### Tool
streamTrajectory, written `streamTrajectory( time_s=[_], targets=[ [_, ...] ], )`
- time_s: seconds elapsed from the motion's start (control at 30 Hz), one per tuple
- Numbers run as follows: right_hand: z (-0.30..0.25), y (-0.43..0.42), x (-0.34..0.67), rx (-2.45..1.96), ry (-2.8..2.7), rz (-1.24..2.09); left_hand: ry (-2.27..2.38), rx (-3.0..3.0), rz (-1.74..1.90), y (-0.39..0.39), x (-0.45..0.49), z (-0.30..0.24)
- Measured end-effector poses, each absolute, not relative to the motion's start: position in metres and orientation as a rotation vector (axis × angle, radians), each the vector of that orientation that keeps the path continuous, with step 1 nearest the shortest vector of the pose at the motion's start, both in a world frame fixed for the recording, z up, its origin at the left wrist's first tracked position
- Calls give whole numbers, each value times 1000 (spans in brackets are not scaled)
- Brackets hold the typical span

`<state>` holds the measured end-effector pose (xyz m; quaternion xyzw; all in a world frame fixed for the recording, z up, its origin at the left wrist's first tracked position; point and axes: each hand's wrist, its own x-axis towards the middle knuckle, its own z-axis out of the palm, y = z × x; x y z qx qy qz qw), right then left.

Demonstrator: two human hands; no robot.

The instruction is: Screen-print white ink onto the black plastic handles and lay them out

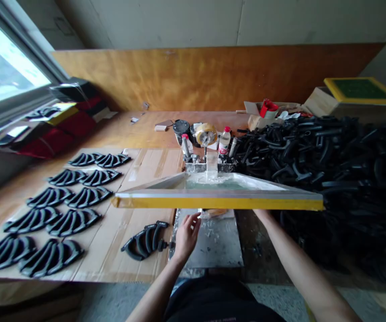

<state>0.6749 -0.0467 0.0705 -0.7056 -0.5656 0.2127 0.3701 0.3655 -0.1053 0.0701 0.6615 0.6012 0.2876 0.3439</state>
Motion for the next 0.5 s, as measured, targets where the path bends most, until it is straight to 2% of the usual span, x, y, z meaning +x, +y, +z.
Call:
streamTrajectory(
  time_s=[0.23, 0.37, 0.5],
  targets=[
    [70, -52, 550, -1691, -1874, 557, 1585, 2099, 503, -104, 378, 46],
    [72, -32, 529, -1656, -2104, 564, 1595, 2109, 482, -100, 375, 41],
    [73, -19, 527, -1833, -2105, 548, 1587, 2101, 506, -100, 374, 37]
  ],
)
